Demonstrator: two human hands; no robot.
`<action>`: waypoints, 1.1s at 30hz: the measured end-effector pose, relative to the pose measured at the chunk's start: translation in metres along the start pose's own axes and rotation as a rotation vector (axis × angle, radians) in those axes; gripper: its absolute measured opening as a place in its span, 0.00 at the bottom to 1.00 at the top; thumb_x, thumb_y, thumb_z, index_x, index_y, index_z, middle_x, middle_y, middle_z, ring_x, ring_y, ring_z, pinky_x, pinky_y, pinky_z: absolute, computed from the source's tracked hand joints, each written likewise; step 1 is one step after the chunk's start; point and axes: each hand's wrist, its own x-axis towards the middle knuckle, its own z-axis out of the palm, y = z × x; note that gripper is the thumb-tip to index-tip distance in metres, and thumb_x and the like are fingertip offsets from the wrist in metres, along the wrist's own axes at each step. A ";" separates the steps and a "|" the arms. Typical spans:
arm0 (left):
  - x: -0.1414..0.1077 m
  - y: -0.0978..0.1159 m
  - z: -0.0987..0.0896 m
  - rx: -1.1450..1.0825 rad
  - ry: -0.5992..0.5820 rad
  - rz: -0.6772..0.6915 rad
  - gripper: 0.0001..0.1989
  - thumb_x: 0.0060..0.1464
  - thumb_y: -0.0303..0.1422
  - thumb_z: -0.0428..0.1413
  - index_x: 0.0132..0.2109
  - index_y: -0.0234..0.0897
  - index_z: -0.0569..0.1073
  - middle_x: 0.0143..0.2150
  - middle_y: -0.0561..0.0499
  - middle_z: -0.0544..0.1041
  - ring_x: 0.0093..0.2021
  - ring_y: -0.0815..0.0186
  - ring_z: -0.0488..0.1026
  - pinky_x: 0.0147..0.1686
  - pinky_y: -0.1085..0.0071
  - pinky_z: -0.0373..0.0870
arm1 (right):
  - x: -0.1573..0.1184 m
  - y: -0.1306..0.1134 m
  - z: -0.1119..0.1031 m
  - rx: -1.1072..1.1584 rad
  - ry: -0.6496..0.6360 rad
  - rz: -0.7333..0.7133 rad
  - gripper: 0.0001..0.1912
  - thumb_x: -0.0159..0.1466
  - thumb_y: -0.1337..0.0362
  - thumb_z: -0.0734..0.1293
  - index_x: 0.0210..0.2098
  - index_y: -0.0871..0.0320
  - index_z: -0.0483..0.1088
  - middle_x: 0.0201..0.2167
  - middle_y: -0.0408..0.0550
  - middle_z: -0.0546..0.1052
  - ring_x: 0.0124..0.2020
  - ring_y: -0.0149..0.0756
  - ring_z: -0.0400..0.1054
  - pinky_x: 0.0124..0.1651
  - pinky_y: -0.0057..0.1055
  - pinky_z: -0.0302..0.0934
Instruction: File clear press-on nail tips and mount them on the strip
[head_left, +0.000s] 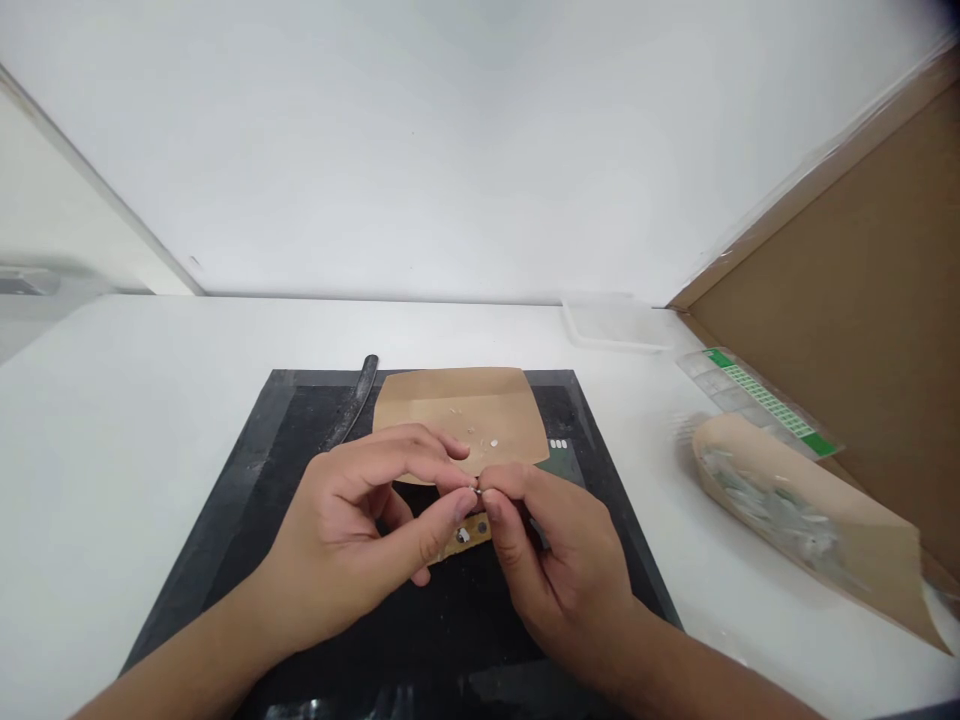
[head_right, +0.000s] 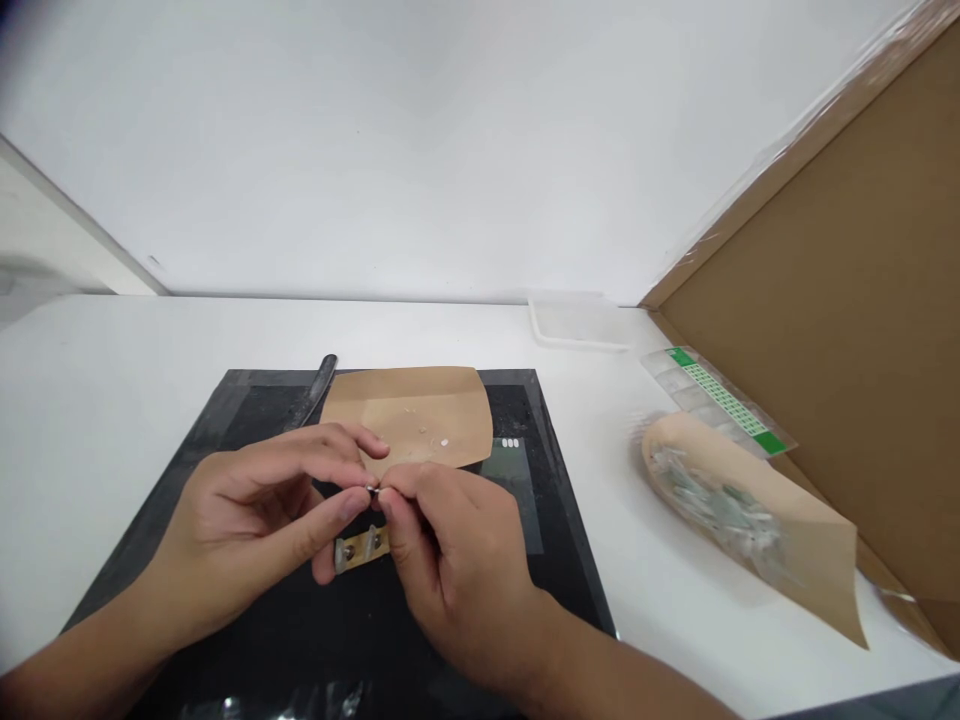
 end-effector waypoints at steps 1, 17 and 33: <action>0.001 0.000 0.000 0.013 0.000 0.012 0.08 0.59 0.25 0.64 0.41 0.43 0.85 0.35 0.47 0.83 0.46 0.55 0.84 0.26 0.72 0.85 | 0.000 0.000 0.000 0.001 -0.003 -0.003 0.09 0.74 0.68 0.61 0.38 0.56 0.72 0.29 0.42 0.78 0.28 0.29 0.70 0.34 0.25 0.65; 0.002 -0.004 -0.005 -0.100 -0.082 -0.145 0.07 0.63 0.36 0.63 0.40 0.39 0.84 0.33 0.45 0.84 0.30 0.61 0.83 0.22 0.69 0.84 | 0.000 0.005 -0.004 0.182 -0.066 0.075 0.08 0.74 0.66 0.63 0.41 0.55 0.75 0.32 0.44 0.77 0.33 0.33 0.71 0.40 0.31 0.68; 0.002 0.005 -0.005 -0.293 -0.206 -0.344 0.07 0.65 0.34 0.61 0.39 0.38 0.82 0.43 0.49 0.81 0.20 0.75 0.77 0.15 0.83 0.76 | 0.004 0.010 -0.009 0.606 -0.180 0.404 0.06 0.68 0.61 0.72 0.42 0.56 0.77 0.30 0.41 0.73 0.29 0.28 0.67 0.31 0.26 0.66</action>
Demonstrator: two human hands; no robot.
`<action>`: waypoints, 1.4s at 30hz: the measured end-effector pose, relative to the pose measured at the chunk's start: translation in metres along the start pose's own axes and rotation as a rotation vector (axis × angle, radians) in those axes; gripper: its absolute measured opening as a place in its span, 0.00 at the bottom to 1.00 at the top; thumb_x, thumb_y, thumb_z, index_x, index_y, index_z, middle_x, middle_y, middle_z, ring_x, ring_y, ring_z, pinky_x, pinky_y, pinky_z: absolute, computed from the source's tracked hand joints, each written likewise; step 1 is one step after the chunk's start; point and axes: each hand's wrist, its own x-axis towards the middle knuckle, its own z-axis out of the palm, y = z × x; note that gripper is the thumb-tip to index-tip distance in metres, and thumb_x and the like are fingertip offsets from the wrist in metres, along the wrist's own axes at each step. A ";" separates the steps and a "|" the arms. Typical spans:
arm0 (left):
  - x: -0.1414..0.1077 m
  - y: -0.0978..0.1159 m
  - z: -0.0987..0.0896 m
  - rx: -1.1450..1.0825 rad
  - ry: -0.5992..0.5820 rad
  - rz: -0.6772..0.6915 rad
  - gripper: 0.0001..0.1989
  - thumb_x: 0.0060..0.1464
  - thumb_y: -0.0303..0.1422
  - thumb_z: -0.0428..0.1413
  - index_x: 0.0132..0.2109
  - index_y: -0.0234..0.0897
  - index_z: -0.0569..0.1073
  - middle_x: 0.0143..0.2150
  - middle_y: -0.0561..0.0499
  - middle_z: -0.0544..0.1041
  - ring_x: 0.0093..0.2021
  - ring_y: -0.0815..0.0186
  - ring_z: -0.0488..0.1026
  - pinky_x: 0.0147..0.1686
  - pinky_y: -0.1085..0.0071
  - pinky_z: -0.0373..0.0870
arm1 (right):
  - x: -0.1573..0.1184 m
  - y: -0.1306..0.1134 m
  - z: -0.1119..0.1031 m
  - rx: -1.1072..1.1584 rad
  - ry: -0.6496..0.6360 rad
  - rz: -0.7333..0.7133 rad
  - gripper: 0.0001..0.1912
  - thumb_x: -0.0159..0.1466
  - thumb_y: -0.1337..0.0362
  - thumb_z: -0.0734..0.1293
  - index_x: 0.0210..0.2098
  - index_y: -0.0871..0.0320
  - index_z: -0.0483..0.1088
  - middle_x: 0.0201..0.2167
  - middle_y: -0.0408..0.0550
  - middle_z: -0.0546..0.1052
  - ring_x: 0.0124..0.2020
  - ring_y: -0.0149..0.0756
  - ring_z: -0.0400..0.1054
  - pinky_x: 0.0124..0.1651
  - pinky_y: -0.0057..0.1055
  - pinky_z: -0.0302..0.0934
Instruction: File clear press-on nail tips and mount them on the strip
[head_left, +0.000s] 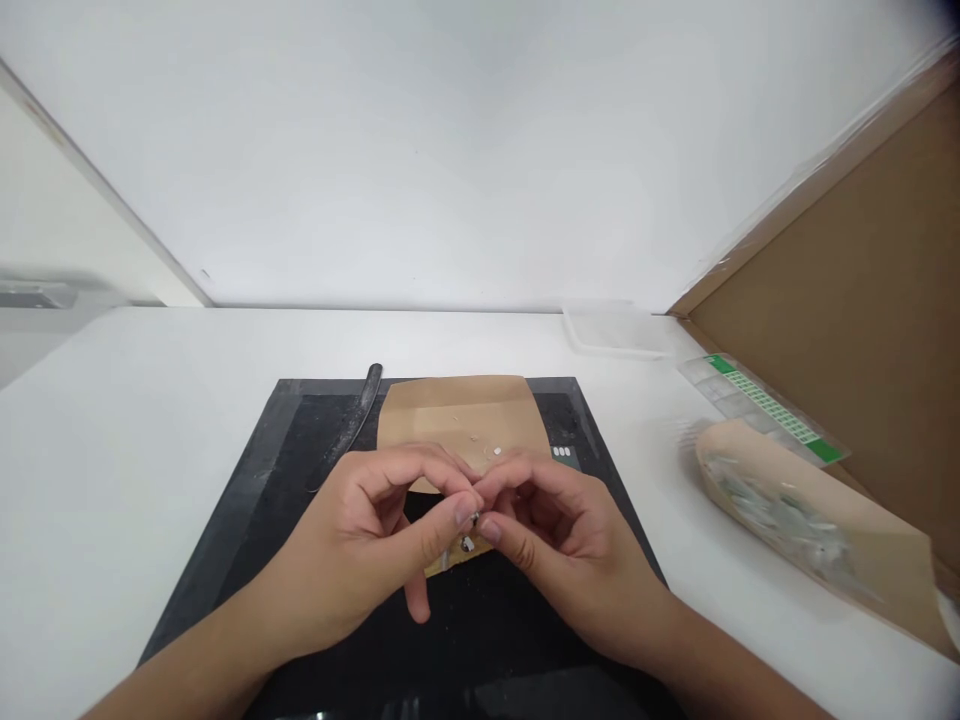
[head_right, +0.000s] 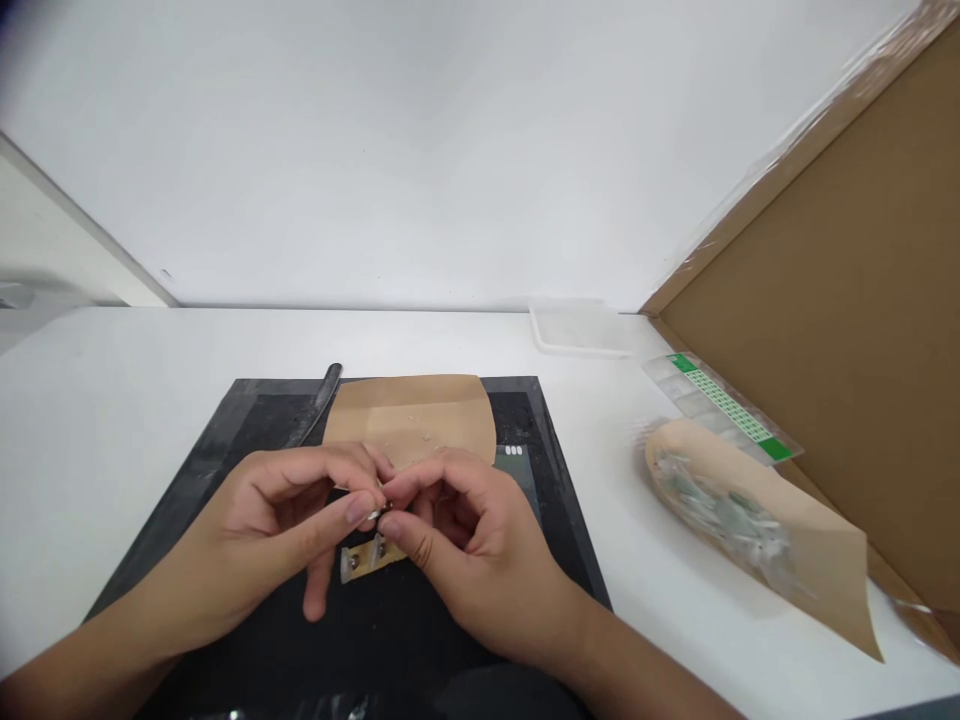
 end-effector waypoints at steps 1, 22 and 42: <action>0.000 0.000 0.000 0.002 0.002 -0.009 0.08 0.66 0.34 0.61 0.39 0.38 0.82 0.42 0.49 0.81 0.20 0.75 0.76 0.15 0.83 0.75 | -0.001 0.001 0.000 -0.004 -0.005 0.001 0.06 0.67 0.61 0.73 0.42 0.56 0.77 0.30 0.39 0.71 0.28 0.27 0.64 0.30 0.25 0.65; -0.003 -0.018 0.003 0.381 0.173 0.208 0.04 0.66 0.33 0.58 0.44 0.42 0.78 0.47 0.50 0.77 0.24 0.74 0.77 0.17 0.80 0.75 | 0.000 0.008 0.007 -0.516 0.240 -0.398 0.05 0.68 0.71 0.70 0.40 0.55 0.76 0.35 0.44 0.74 0.33 0.29 0.69 0.36 0.27 0.68; -0.008 -0.025 0.011 0.209 0.186 -0.057 0.13 0.69 0.45 0.53 0.44 0.41 0.70 0.38 0.53 0.75 0.19 0.73 0.73 0.17 0.74 0.75 | 0.001 0.005 0.010 -0.587 0.273 -0.470 0.07 0.68 0.75 0.69 0.41 0.56 0.74 0.35 0.43 0.76 0.35 0.30 0.71 0.39 0.28 0.68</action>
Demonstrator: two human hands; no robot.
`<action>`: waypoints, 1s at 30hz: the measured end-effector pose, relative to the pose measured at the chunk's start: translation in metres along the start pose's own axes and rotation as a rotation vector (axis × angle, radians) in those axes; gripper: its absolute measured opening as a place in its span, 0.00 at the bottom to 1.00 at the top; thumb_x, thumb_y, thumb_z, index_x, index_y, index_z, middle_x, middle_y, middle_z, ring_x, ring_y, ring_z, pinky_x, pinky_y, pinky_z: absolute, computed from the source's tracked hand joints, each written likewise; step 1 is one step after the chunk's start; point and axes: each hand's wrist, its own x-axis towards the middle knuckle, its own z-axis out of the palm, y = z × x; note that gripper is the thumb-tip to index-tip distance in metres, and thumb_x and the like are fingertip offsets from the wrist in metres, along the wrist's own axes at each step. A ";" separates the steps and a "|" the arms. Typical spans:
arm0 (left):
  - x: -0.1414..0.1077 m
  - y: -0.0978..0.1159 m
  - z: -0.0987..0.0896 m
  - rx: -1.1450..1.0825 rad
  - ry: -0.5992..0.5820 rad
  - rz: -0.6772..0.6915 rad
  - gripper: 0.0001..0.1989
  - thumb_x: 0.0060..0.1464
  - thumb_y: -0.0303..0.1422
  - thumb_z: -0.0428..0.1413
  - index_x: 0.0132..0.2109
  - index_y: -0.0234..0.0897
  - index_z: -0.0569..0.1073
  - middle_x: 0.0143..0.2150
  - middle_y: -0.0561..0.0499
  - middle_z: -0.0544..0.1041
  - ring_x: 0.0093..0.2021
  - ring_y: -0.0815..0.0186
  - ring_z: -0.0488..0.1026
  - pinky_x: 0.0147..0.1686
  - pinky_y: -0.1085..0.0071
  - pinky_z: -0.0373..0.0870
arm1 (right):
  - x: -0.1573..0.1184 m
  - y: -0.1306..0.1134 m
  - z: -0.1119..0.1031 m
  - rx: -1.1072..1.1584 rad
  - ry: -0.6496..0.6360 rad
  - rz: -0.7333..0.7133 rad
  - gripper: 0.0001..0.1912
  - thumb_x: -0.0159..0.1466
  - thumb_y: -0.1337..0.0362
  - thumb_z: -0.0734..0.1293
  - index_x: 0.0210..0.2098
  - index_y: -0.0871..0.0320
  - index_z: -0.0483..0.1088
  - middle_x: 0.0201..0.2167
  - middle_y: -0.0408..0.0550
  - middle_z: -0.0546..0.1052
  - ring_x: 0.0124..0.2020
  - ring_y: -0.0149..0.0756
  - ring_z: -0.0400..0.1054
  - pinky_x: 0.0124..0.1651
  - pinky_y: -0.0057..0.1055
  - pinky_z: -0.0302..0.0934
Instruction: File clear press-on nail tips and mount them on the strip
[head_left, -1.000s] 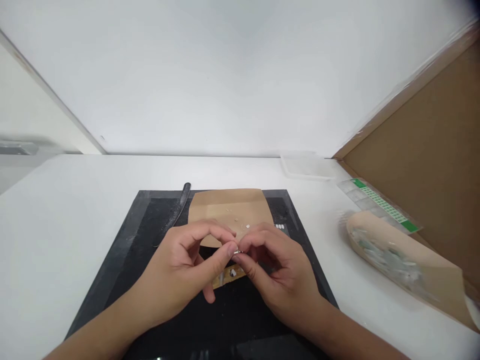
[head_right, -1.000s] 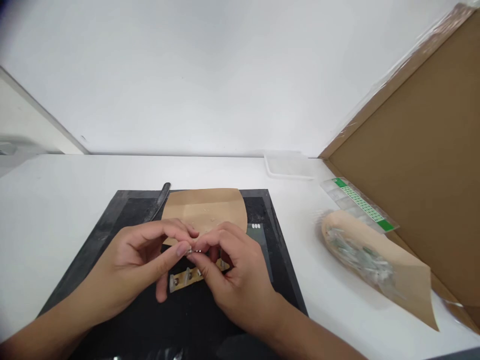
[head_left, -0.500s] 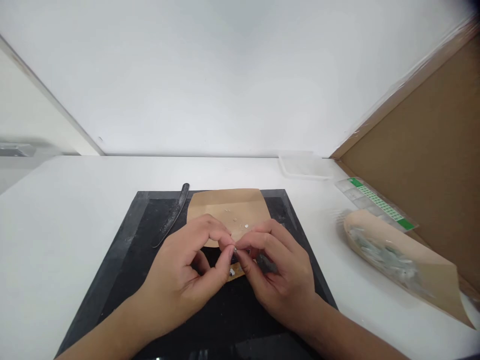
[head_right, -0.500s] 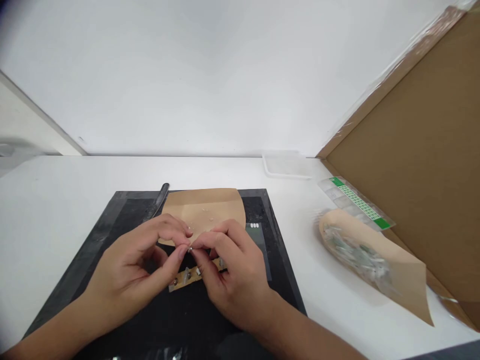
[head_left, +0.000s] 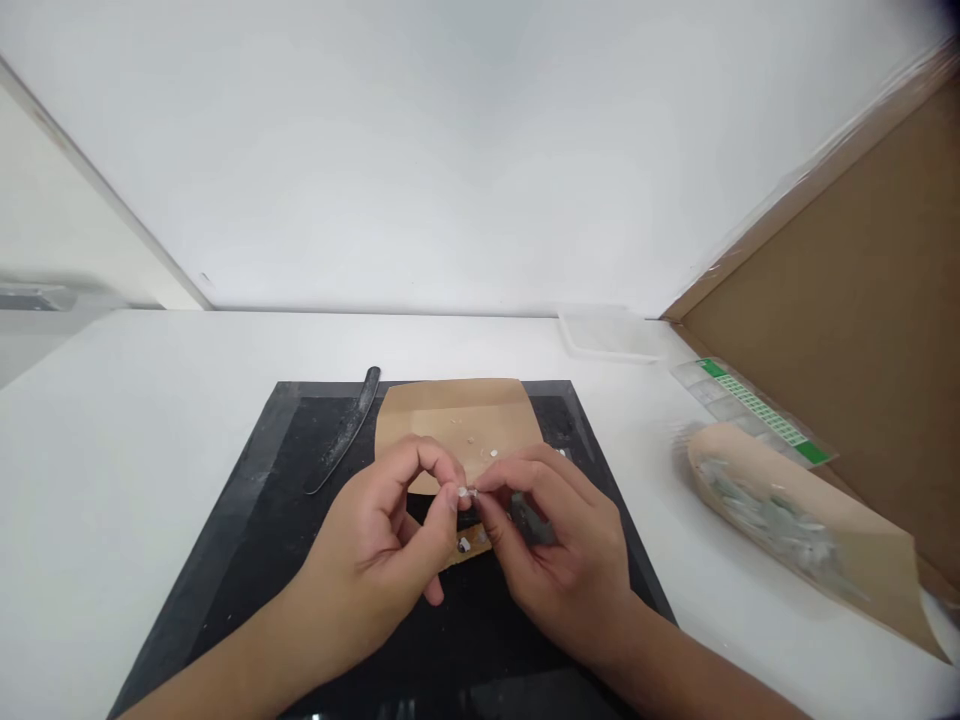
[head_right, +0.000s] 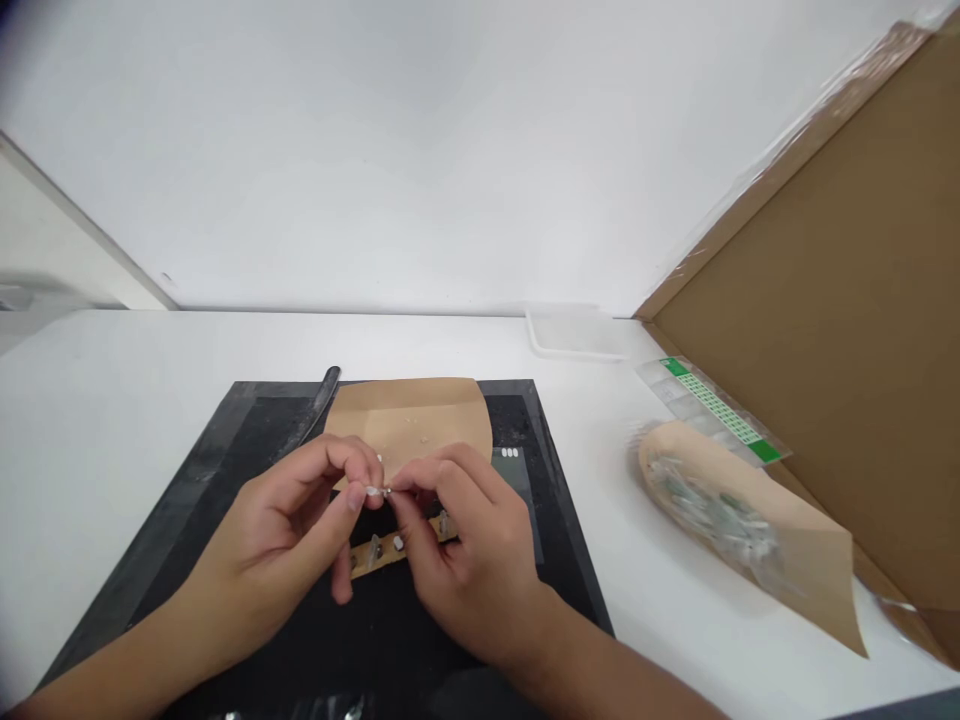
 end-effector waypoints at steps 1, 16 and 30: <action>0.000 0.000 0.000 -0.003 0.005 -0.002 0.13 0.69 0.45 0.53 0.44 0.41 0.70 0.38 0.53 0.74 0.19 0.74 0.73 0.17 0.74 0.75 | 0.000 0.000 0.000 -0.001 -0.002 0.007 0.07 0.68 0.74 0.69 0.41 0.56 0.74 0.34 0.43 0.76 0.35 0.30 0.71 0.39 0.28 0.68; 0.002 0.009 -0.008 0.107 0.006 0.157 0.07 0.67 0.38 0.56 0.47 0.40 0.73 0.41 0.52 0.75 0.18 0.77 0.70 0.15 0.79 0.72 | -0.001 0.003 0.000 0.027 -0.043 0.066 0.06 0.68 0.71 0.70 0.40 0.54 0.74 0.34 0.42 0.77 0.34 0.31 0.72 0.37 0.28 0.68; 0.007 0.012 -0.013 0.112 -0.055 0.164 0.08 0.67 0.38 0.58 0.45 0.40 0.78 0.44 0.51 0.77 0.17 0.76 0.75 0.14 0.82 0.70 | -0.002 0.003 -0.003 0.033 -0.058 0.037 0.06 0.68 0.73 0.69 0.40 0.55 0.74 0.33 0.42 0.77 0.34 0.30 0.71 0.37 0.27 0.67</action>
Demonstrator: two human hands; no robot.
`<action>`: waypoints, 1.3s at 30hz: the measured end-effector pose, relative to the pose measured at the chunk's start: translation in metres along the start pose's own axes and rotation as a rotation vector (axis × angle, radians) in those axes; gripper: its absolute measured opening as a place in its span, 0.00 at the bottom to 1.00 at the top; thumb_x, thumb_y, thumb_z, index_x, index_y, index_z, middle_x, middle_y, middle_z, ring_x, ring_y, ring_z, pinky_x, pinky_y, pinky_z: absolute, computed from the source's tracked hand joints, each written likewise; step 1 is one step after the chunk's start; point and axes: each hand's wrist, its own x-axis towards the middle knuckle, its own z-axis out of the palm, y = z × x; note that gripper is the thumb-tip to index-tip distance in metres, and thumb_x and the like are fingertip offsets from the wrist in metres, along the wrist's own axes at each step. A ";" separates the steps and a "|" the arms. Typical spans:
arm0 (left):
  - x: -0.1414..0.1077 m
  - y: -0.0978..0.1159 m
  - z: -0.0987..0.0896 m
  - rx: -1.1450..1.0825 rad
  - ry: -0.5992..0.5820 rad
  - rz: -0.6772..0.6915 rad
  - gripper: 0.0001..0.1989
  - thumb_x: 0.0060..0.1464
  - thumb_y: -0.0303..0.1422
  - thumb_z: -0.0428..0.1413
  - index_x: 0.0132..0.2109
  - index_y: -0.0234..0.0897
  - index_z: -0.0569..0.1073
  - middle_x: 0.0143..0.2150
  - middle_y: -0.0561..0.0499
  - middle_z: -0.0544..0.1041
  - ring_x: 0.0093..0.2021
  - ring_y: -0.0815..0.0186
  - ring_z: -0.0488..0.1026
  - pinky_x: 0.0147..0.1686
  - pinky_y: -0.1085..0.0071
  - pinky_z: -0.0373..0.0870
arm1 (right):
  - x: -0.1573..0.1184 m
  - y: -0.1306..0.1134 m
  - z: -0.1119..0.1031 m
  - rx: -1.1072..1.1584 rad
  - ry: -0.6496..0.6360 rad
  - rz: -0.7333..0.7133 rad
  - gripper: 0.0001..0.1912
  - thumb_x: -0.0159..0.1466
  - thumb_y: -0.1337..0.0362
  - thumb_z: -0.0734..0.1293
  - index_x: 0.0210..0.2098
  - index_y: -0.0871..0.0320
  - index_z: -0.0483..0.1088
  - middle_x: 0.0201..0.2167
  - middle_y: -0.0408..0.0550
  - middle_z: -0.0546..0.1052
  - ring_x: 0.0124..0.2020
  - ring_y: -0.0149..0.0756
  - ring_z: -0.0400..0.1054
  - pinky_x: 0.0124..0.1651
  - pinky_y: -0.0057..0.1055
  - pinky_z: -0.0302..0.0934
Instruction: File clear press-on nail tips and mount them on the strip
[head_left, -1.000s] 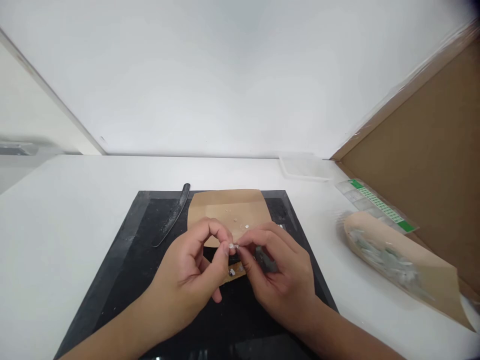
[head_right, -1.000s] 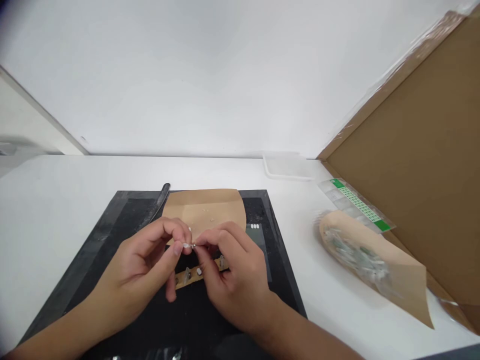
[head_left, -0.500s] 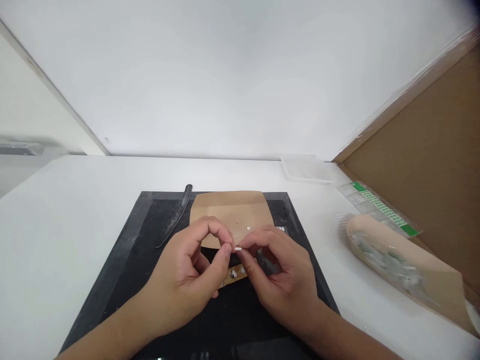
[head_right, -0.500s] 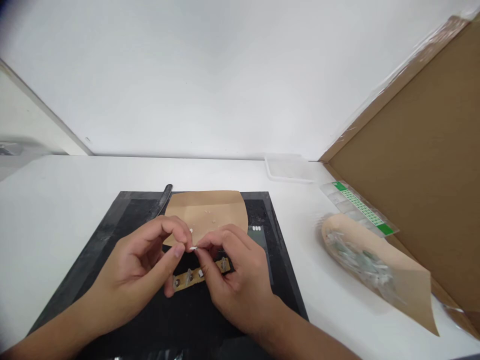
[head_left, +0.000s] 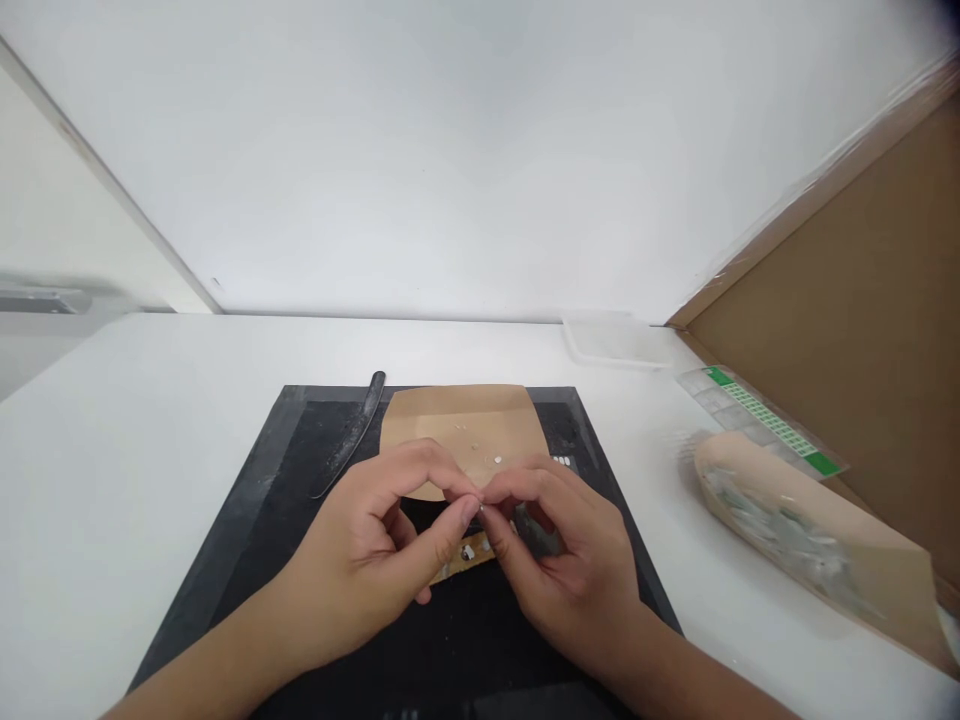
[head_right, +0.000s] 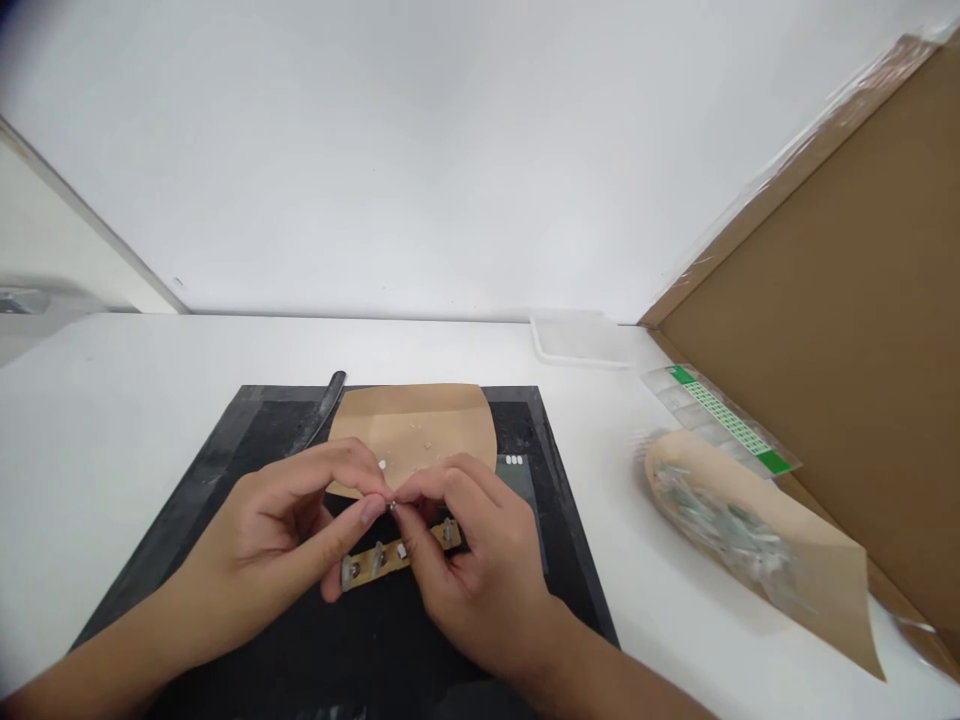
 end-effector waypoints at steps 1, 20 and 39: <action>-0.001 -0.001 0.000 0.002 -0.007 -0.024 0.09 0.68 0.39 0.57 0.44 0.40 0.78 0.44 0.51 0.78 0.17 0.76 0.75 0.14 0.82 0.70 | 0.000 0.000 0.000 0.005 -0.003 0.000 0.06 0.68 0.73 0.69 0.40 0.55 0.74 0.33 0.42 0.76 0.34 0.30 0.71 0.37 0.27 0.67; 0.006 -0.010 0.000 0.150 0.082 -0.018 0.09 0.68 0.38 0.55 0.41 0.38 0.73 0.38 0.52 0.76 0.20 0.76 0.72 0.17 0.80 0.68 | 0.000 0.002 -0.003 0.010 -0.047 0.100 0.05 0.66 0.70 0.70 0.40 0.53 0.74 0.31 0.41 0.77 0.30 0.31 0.72 0.34 0.29 0.66; 0.023 -0.030 -0.039 0.852 0.336 0.563 0.14 0.65 0.22 0.57 0.55 0.38 0.77 0.45 0.48 0.83 0.43 0.62 0.73 0.44 0.63 0.75 | 0.012 0.019 -0.030 -0.044 -0.299 0.078 0.07 0.68 0.71 0.68 0.40 0.53 0.77 0.40 0.47 0.76 0.35 0.32 0.73 0.39 0.31 0.72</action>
